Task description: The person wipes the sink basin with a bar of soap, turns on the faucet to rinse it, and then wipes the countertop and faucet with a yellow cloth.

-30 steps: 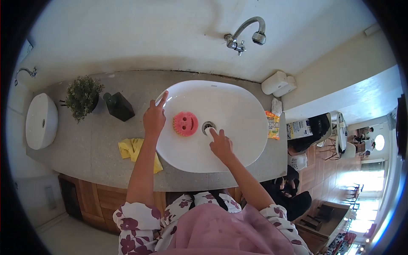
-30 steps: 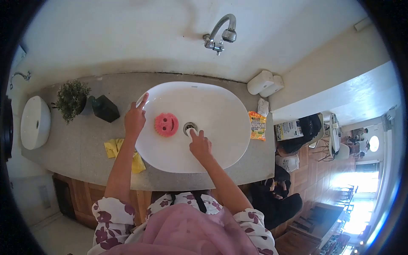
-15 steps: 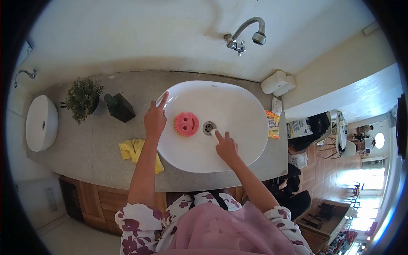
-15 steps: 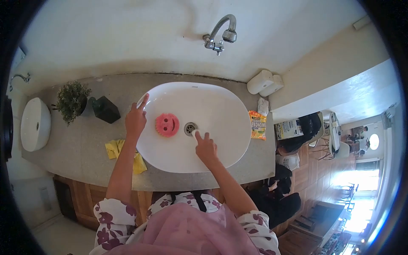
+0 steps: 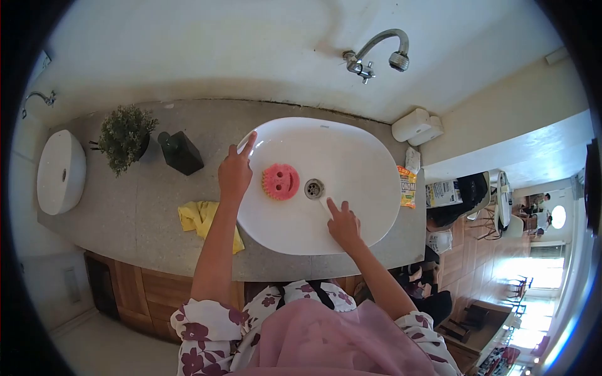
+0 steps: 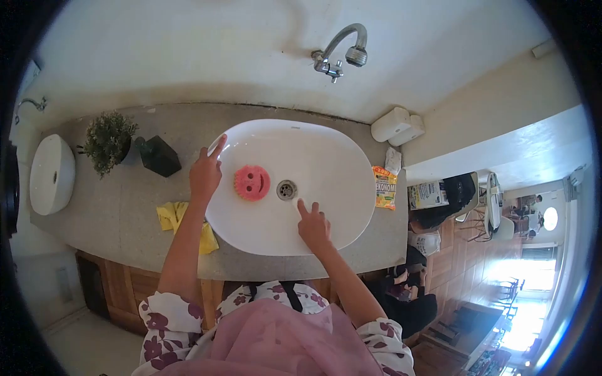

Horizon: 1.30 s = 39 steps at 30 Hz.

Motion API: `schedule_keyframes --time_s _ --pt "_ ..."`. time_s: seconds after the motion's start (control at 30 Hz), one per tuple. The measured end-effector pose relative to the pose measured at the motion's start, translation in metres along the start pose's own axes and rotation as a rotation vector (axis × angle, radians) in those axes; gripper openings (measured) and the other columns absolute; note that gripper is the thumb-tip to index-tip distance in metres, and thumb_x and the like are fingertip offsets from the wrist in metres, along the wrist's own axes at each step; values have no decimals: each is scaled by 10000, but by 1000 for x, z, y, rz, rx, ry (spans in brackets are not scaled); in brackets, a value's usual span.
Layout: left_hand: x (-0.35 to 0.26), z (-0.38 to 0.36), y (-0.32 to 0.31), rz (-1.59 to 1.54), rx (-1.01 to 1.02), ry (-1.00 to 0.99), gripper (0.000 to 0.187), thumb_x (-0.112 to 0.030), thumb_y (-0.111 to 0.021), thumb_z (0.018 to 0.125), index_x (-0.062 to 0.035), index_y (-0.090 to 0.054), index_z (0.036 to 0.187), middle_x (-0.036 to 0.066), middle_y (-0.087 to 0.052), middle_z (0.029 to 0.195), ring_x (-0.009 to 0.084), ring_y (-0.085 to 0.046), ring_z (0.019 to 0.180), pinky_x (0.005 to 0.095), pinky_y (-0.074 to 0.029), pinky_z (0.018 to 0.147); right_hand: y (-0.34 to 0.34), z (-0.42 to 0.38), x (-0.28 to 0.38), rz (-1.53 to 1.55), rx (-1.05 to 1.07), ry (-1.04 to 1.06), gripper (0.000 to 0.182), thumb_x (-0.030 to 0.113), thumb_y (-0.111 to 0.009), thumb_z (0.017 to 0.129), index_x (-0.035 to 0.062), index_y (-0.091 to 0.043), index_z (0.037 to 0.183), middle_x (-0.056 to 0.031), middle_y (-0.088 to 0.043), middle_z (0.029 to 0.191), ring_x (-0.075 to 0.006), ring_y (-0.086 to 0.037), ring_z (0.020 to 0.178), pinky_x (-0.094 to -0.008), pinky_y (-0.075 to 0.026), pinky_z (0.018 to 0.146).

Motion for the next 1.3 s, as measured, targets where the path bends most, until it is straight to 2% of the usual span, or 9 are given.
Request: schedule_keyframes --time_s 0.2,0.27,0.37,0.5,0.6,0.9,1.1,1.17,1.3 --pt "-3 3 3 -9 17 4 751 -66 -639 837 -393 -359 1452 146 -564 998 310 -669 763 410 -559 660 5 39 0 54 -74 11 604 108 -586 792 212 -445 1370 -220 -492 1163 -366 -640 832 -456 -565 674" --pt "-1 2 2 1 24 21 749 -68 -640 838 -394 -360 1452 145 -564 1000 308 -670 764 410 -560 662 -2 31 1 79 -34 -20 627 127 -606 783 208 -444 1383 -218 -492 1121 -387 -621 920 -493 -539 750" --pt "1 3 -3 -6 32 23 747 -68 -638 839 -397 -362 1450 144 -560 999 307 -670 760 409 -560 662 7 1 1 58 39 -61 608 107 -600 792 204 -451 1374 -213 -491 1105 -379 -620 904 -494 -536 735" --pt "1 2 -2 5 28 22 748 -69 -638 840 -402 -360 1449 142 -559 1007 307 -670 758 406 -561 662 -3 18 -10 83 46 -73 617 110 -603 793 208 -445 1382 -211 -490 1096 -377 -623 895 -493 -538 728" --pt "-1 3 -1 9 28 12 742 -72 -635 844 -406 -362 1447 140 -560 1024 307 -670 758 403 -561 661 4 42 -10 81 -128 -28 637 120 -609 788 215 -437 1394 -214 -487 1089 -382 -628 889 -488 -545 726" --pt "-1 4 -1 22 20 4 750 -70 -632 846 -401 -347 1455 149 -567 1023 314 -672 768 403 -561 660 3 8 -16 7 41 -60 568 89 -568 809 184 -446 1356 -214 -490 1138 -363 -635 855 -459 -563 658" --pt "-1 1 0 25 -2 -7 761 -71 -644 838 -394 -345 1458 149 -565 1033 310 -668 788 406 -561 671 7 40 -18 83 -95 -91 615 127 -605 784 200 -440 1372 -196 -486 1102 -379 -634 855 -496 -548 713" --pt "0 1 -1 34 2 -1 762 -70 -645 838 -392 -343 1459 149 -561 1028 307 -665 794 405 -560 677 2 18 -13 20 11 -63 617 126 -608 784 205 -440 1372 -200 -487 1104 -369 -636 864 -486 -550 713" --pt "1 0 -2 28 9 7 761 -67 -643 840 -390 -341 1460 145 -555 1026 303 -664 806 402 -560 679 -1 -4 -13 -1 35 -66 612 129 -614 784 204 -440 1366 -207 -485 1132 -360 -639 864 -484 -552 710"
Point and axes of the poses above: each hand's wrist, its own z-axis towards the middle knuckle, its own y-axis out of the back of the hand, x = y × z, the point moved 8 cm from there along z, towards the middle knuckle
